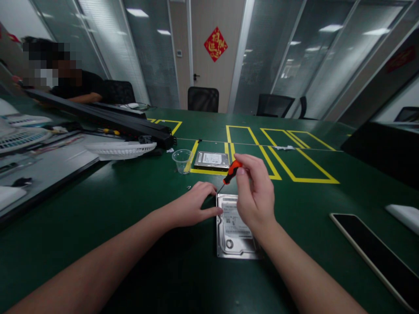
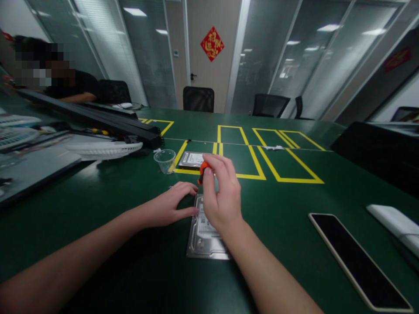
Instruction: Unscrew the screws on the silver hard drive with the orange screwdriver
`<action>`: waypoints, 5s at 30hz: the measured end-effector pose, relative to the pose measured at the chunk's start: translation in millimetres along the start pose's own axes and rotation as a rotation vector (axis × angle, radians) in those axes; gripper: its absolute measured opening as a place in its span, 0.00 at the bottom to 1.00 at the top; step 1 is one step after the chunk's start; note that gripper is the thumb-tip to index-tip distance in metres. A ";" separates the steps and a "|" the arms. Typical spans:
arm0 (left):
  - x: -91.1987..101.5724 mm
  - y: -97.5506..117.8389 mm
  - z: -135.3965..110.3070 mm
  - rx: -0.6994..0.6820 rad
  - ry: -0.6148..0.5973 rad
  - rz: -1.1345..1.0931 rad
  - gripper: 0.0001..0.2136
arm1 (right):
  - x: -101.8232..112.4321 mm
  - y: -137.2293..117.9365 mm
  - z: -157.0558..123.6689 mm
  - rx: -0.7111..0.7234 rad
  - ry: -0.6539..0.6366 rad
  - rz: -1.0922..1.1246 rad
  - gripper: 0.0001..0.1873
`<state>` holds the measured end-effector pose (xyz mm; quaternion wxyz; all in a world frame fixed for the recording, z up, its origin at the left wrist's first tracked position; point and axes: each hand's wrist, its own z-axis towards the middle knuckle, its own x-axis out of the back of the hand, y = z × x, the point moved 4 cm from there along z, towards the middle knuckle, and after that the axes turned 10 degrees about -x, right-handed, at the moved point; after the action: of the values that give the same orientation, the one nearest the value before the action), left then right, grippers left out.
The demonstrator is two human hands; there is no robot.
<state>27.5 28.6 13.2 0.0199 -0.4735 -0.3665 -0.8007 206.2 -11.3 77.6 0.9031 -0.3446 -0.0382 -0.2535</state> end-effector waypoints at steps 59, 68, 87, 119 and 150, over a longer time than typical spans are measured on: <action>0.4 0.2 0.3 0.013 -0.013 0.001 0.16 | -6.1 12.7 -3.3 -0.048 0.007 0.129 0.16; 0.3 0.3 0.0 0.004 0.005 0.009 0.16 | -2.2 0.5 0.6 0.040 0.024 -0.013 0.14; 0.7 0.6 -0.4 0.000 0.004 0.004 0.15 | -1.4 -2.5 1.5 0.037 0.032 -0.015 0.12; 1.3 2.2 0.6 0.008 -0.006 0.003 0.16 | -2.2 -2.2 1.4 0.038 0.009 -0.038 0.13; 0.3 1.6 0.6 0.006 -0.004 0.014 0.15 | -2.0 -4.1 -0.2 0.019 -0.013 0.042 0.17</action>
<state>28.5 27.9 14.4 0.0261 -0.4774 -0.3655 -0.7987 202.4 -13.1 79.4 0.9110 -0.3385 -0.0392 -0.2321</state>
